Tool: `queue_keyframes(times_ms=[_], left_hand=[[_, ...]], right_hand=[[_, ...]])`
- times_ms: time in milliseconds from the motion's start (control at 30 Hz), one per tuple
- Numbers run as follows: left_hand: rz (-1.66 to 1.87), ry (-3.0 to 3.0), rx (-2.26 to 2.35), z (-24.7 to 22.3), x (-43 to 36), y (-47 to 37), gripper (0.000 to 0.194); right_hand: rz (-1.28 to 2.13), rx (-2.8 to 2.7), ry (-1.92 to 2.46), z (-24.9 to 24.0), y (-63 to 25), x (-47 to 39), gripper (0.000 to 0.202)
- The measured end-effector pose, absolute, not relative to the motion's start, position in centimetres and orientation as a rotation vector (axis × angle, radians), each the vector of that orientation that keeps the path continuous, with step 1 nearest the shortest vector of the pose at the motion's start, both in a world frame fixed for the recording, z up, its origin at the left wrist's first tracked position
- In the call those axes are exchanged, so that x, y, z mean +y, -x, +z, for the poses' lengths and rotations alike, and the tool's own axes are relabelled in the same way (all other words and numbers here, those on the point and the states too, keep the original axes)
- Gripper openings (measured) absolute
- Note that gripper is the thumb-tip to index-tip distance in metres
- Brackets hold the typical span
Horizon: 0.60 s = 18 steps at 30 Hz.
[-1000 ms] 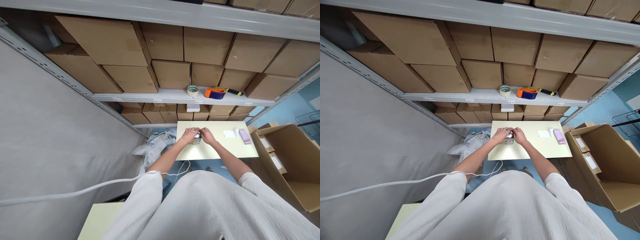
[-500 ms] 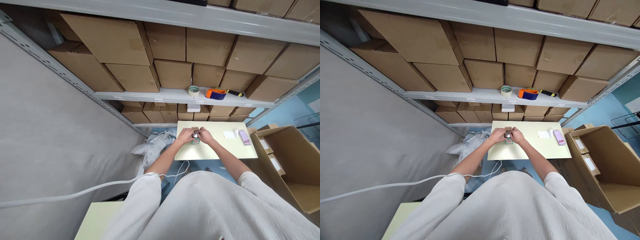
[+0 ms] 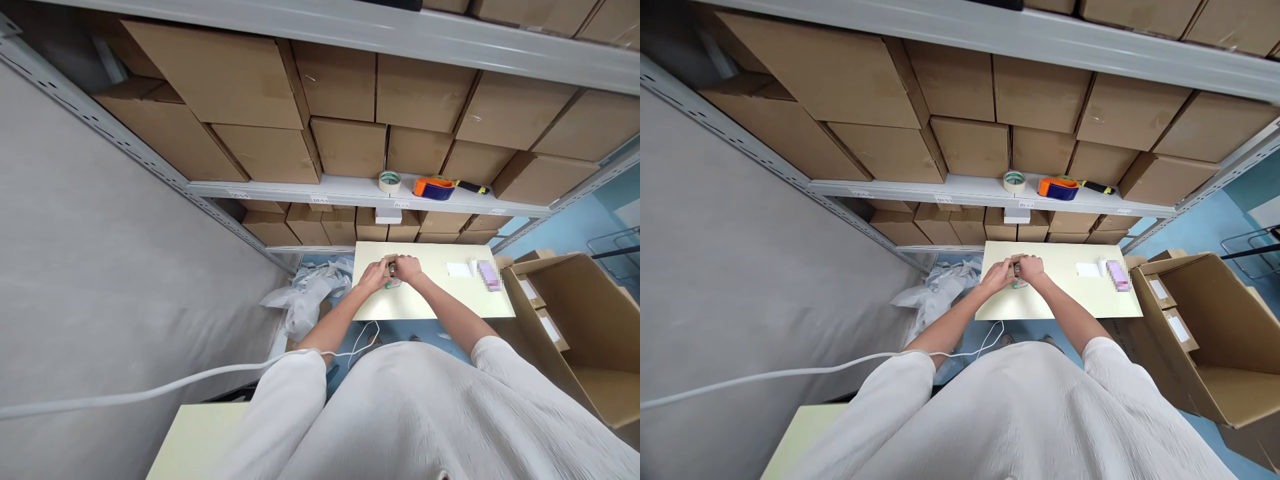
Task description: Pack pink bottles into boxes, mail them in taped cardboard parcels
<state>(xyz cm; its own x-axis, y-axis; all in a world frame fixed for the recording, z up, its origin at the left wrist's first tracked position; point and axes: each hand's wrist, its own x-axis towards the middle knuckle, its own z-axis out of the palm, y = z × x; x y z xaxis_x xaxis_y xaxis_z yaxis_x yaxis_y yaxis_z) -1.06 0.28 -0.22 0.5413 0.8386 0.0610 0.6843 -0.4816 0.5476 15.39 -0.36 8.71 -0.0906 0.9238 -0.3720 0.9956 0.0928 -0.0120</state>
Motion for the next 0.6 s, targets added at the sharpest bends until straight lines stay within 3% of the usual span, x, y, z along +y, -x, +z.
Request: queue_keyframes(times_ms=[200, 600], left_hand=[[0.576, -2.252, 1.146, -0.4, 0.2, 1.2, 0.073], [0.457, -2.195, 1.262, 1.3, -0.3, 1.1, 0.074]], right_hand=[[-0.395, 2.028, -1.889, 8.5, -14.2, 0.4, 0.051], [-0.219, 2.287, -1.951, 7.7, -15.8, -1.5, 0.041]])
